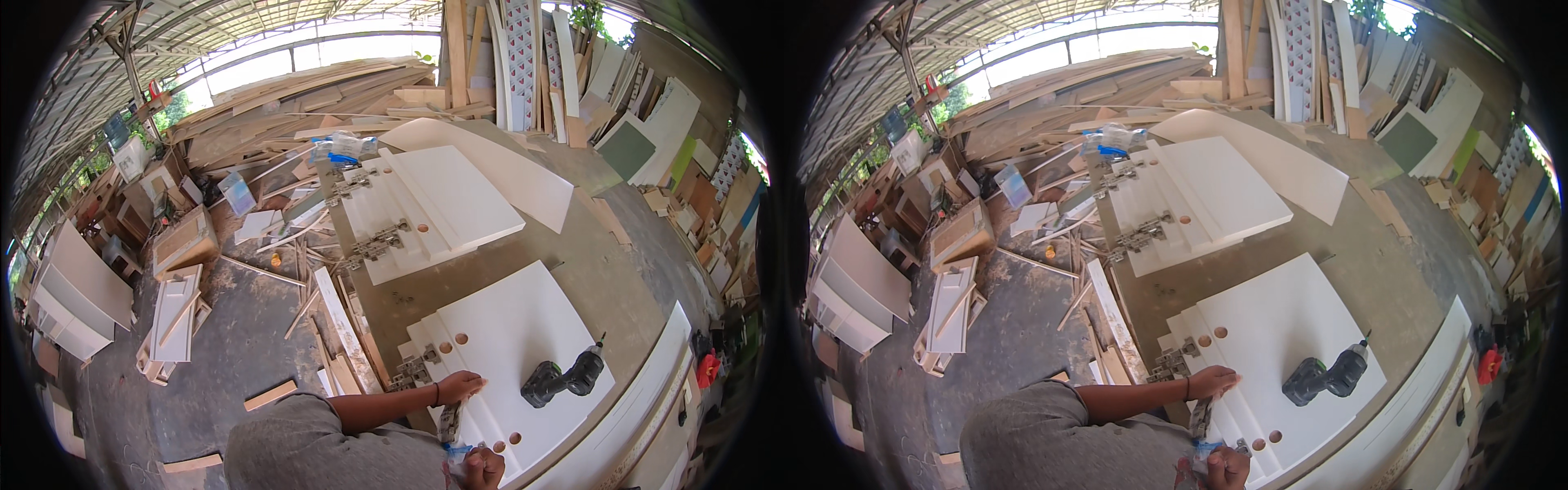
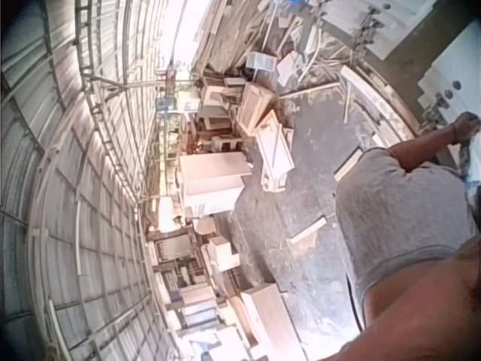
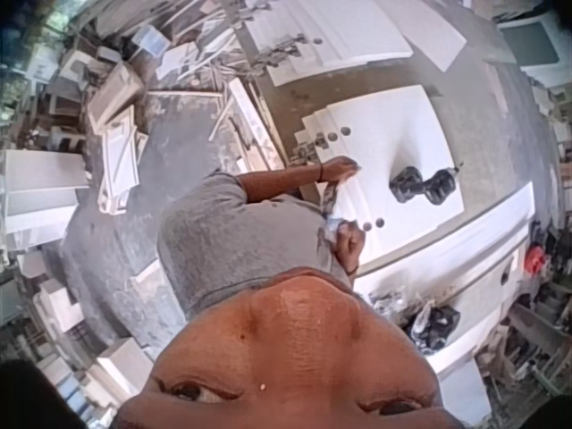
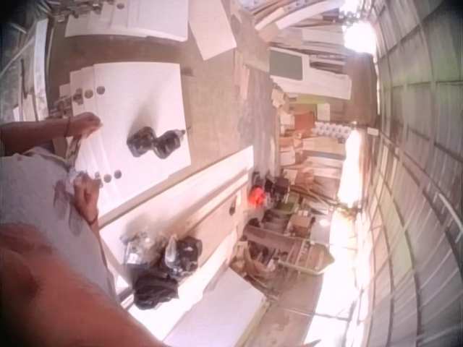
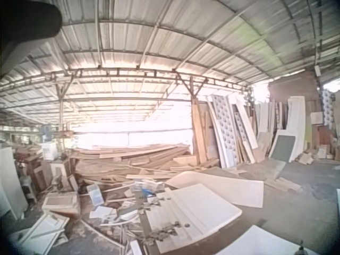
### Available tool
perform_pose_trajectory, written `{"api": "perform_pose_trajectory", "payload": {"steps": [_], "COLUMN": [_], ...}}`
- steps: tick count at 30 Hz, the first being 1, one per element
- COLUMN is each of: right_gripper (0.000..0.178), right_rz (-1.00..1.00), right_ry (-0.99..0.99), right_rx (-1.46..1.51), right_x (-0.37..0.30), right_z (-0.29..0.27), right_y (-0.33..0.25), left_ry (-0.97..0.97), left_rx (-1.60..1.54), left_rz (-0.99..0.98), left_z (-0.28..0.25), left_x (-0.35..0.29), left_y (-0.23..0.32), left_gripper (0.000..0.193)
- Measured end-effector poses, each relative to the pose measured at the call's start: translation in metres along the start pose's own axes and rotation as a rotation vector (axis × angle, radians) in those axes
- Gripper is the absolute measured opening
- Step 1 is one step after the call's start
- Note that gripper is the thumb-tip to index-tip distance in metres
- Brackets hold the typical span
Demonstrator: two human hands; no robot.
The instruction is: The person assembles a cabinet door by inserting hinges into pre-drilled holes, retrieving screws from a plastic bag, and driving the screws using a power drill.
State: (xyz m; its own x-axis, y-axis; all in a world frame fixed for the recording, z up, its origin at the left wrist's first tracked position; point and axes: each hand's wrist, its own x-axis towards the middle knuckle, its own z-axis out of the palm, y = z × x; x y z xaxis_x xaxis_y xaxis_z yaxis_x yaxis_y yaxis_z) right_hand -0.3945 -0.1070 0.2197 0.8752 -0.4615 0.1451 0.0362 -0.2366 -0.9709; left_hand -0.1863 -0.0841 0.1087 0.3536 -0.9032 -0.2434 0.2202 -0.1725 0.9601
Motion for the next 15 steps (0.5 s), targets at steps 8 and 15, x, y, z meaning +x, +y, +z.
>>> {"api": "perform_pose_trajectory", "payload": {"steps": [8,15], "right_gripper": [0.030,0.030], "right_rz": [0.014,0.085], "right_ry": [-0.039,-0.052], "right_rx": [-0.028,0.038], "right_x": [0.000,0.000], "right_z": [-0.003,0.000], "right_y": [0.000,0.002], "left_ry": [0.098,0.170], "left_rx": [-0.126,-0.147], "left_rz": [0.016,0.051], "left_z": [-0.015,-0.023], "left_x": [0.009,0.012], "left_y": [-0.002,0.010], "left_gripper": [0.038,0.037]}}
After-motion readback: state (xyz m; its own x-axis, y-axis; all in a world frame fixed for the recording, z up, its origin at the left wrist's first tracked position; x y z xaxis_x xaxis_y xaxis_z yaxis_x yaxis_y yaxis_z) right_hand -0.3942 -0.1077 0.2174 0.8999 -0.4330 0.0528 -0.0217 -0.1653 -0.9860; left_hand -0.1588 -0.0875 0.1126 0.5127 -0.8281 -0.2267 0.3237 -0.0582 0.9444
